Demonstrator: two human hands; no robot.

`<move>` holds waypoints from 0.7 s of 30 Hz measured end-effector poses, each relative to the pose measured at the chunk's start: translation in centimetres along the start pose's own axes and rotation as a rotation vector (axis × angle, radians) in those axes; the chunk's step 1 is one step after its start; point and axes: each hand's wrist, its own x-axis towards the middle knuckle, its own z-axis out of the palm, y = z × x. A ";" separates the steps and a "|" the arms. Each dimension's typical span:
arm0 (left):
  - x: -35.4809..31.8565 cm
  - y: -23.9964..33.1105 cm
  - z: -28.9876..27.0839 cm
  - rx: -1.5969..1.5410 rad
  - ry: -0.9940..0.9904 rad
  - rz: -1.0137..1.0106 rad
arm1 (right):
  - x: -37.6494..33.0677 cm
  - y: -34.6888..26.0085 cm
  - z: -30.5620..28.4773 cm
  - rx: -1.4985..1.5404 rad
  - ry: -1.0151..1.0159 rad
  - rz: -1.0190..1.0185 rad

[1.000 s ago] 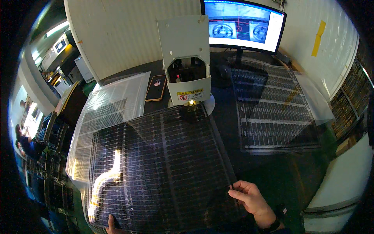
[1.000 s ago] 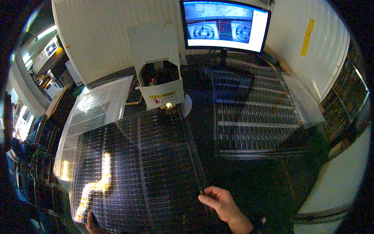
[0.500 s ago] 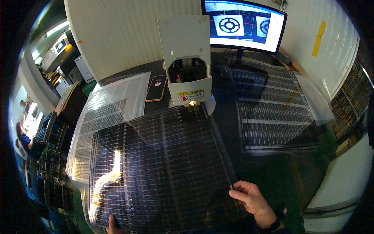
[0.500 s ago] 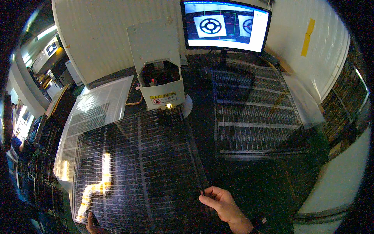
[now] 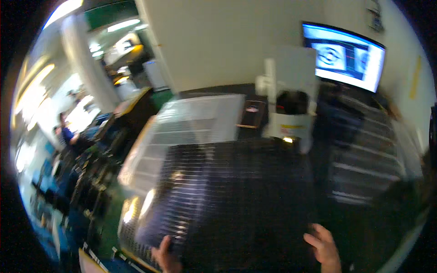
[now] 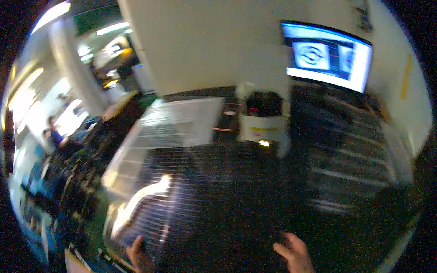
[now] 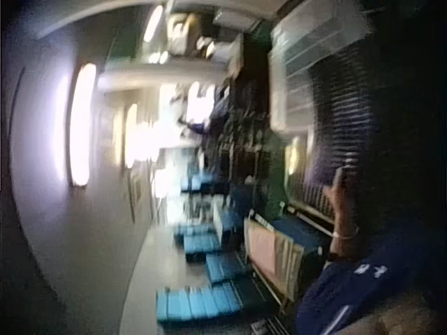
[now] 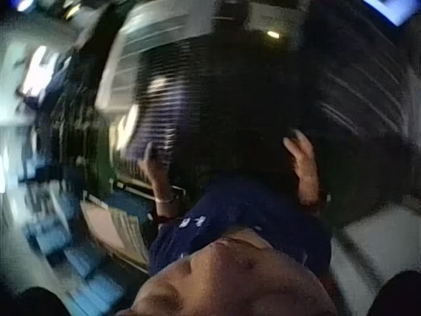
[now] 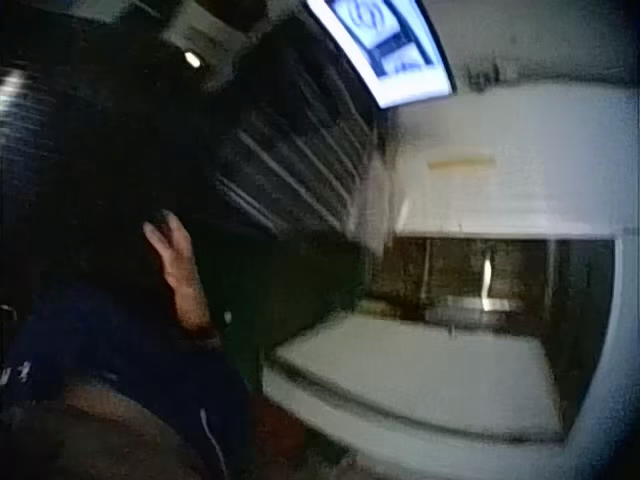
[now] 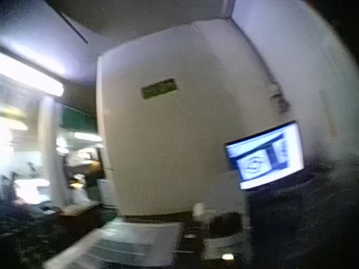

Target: Inspecting and organizing large solar cell array sheets using an inspection machine.

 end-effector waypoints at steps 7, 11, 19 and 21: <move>-1.0 0.2 -3.9 -0.179 0.053 0.197 | -1.3 0.6 2.0 -0.198 -0.354 -0.173; -0.4 -1.6 -6.3 -0.852 0.222 -0.387 | -0.6 2.3 3.5 -0.542 -0.455 -0.287; 0.0 -0.7 -6.5 -0.785 0.229 -0.493 | -2.6 -0.4 2.5 -0.742 -0.316 -0.546; -0.2 -2.5 -6.2 -0.213 -0.118 -0.007 | -3.2 -1.6 -0.5 -0.641 -0.216 -0.561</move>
